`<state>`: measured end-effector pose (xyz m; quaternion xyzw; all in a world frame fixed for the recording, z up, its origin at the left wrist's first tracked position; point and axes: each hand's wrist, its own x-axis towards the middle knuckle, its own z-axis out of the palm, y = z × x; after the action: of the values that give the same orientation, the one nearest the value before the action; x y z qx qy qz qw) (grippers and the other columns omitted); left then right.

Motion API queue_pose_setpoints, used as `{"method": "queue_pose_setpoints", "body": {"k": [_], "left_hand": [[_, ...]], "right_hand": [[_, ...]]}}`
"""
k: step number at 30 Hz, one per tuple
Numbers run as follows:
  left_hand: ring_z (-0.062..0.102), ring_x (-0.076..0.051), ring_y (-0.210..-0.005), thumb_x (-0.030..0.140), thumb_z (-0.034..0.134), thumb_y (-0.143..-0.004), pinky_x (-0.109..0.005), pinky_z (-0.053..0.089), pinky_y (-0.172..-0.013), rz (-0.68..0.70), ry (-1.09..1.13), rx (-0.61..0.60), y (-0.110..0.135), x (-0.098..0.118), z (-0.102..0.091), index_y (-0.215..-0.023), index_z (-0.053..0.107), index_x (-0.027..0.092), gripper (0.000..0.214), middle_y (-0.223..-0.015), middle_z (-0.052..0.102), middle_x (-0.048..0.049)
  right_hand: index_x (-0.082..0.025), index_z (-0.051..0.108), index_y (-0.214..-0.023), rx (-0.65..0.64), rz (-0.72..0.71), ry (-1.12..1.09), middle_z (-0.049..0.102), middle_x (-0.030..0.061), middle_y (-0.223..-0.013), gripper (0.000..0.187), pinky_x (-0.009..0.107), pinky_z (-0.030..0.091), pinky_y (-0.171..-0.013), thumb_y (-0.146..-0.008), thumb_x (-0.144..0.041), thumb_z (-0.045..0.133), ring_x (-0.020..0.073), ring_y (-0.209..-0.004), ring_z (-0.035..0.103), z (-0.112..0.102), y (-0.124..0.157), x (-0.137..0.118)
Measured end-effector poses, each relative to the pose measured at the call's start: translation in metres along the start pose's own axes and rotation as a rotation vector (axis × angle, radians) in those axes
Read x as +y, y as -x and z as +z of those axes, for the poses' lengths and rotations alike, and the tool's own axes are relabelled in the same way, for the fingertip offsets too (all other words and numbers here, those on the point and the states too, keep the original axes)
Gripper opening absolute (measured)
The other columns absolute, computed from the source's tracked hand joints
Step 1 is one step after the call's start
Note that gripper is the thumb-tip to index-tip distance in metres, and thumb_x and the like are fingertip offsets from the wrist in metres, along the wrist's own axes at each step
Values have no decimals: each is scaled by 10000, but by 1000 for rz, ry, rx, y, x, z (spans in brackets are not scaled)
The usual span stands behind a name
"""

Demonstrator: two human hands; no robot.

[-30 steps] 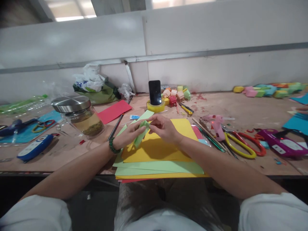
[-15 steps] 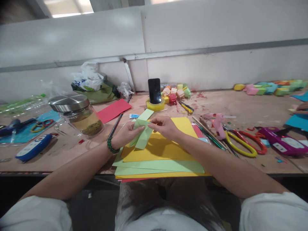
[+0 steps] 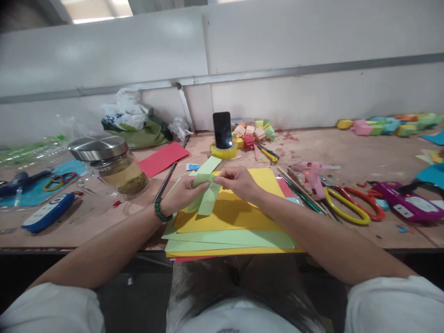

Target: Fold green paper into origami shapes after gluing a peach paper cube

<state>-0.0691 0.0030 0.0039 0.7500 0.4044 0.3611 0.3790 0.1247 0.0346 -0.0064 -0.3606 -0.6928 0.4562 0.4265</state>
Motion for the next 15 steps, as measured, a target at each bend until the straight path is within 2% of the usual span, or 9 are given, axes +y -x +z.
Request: {"method": "queue_pose_setpoints", "body": {"k": [15], "left_hand": [[459,-100,-550,410,593,-789,-206,404,-510,16,-39,-18,0,2,2,-684,581,151,280,-594,540,16]], "right_hand": [[-174,626,-608,40,-21,71,566,-7,-546,471,249,409,-500,-653,-633,717,111,-513,514,1,1,2]]}}
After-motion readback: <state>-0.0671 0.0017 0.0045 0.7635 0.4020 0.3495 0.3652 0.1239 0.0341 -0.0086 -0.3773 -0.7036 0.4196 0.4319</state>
